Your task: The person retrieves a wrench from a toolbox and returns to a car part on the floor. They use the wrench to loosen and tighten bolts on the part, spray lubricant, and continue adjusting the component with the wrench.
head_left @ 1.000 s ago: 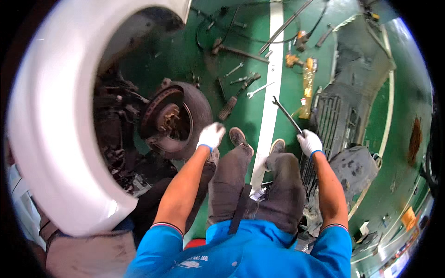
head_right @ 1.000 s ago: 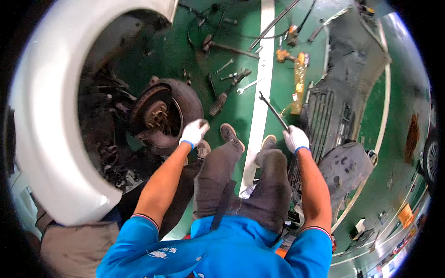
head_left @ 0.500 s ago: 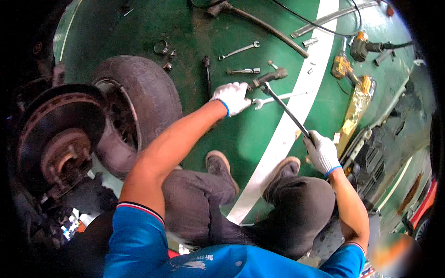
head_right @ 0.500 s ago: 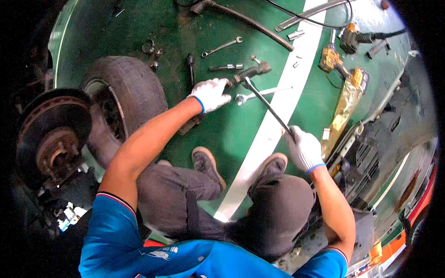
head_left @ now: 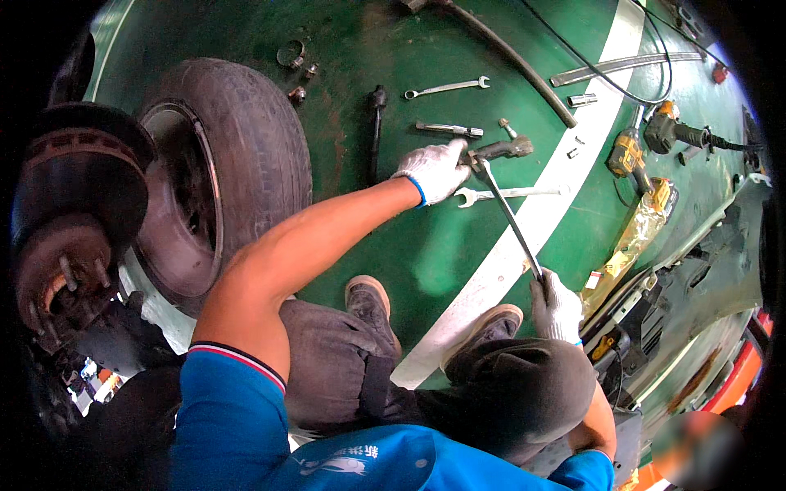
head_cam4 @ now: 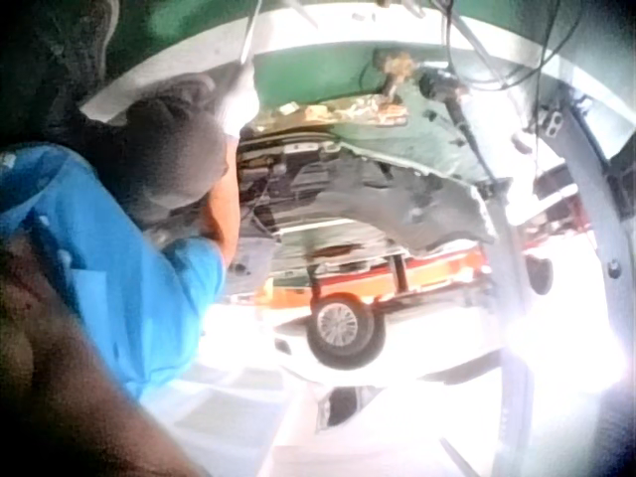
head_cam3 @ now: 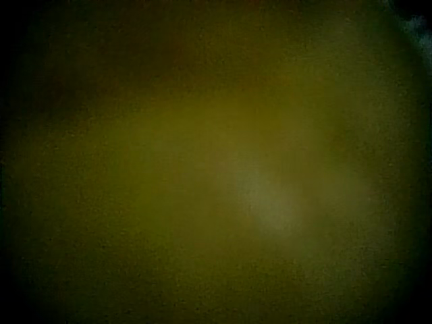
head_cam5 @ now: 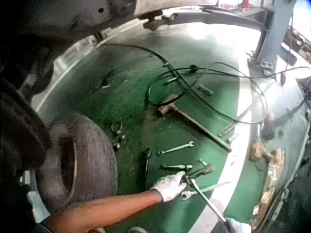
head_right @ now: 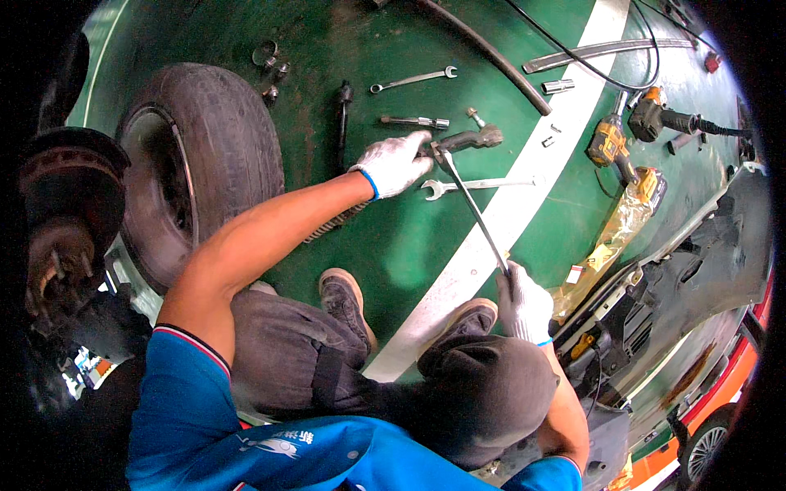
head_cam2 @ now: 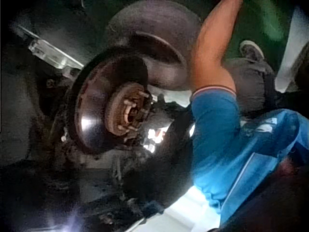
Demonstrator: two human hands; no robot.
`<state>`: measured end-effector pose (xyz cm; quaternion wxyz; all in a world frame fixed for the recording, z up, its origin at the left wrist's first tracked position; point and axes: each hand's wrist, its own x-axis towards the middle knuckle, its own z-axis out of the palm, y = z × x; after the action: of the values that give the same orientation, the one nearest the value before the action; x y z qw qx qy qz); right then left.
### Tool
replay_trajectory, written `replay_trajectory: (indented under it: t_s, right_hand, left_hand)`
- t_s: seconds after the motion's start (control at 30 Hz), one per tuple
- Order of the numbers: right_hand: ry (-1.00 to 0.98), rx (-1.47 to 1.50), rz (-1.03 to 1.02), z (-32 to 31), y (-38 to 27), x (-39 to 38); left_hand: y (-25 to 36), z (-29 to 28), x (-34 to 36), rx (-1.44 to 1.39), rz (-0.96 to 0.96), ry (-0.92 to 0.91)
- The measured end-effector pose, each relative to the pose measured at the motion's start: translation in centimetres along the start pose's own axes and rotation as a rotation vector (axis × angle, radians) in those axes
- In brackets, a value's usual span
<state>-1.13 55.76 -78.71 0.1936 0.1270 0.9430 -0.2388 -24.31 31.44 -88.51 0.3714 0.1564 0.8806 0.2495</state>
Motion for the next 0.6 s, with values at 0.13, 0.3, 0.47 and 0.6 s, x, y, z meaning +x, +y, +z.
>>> replay_trajectory:
  t_s: [0.13, 0.3, 0.47, 0.6]
  right_hand:
    - [0.075, -0.053, -0.032, 2.2, 0.7, -0.2]
    - [0.081, -0.007, -0.054, 3.1, 0.4, -0.1]
    - [-0.134, 0.219, 0.055, -0.3, -1.3, 1.1]
    - [0.008, 0.151, -0.033, 3.2, -1.2, 1.5]
  left_hand:
    - [-0.2, 0.4, -0.1, 0.032, 0.004, -0.032]
    - [-0.6, 1.0, -0.3, 0.044, -0.027, -0.016]
    - [-0.6, 1.3, -0.3, 0.020, -0.043, 0.019]
    - [-0.1, 1.5, -0.5, -0.027, -0.043, 0.034]
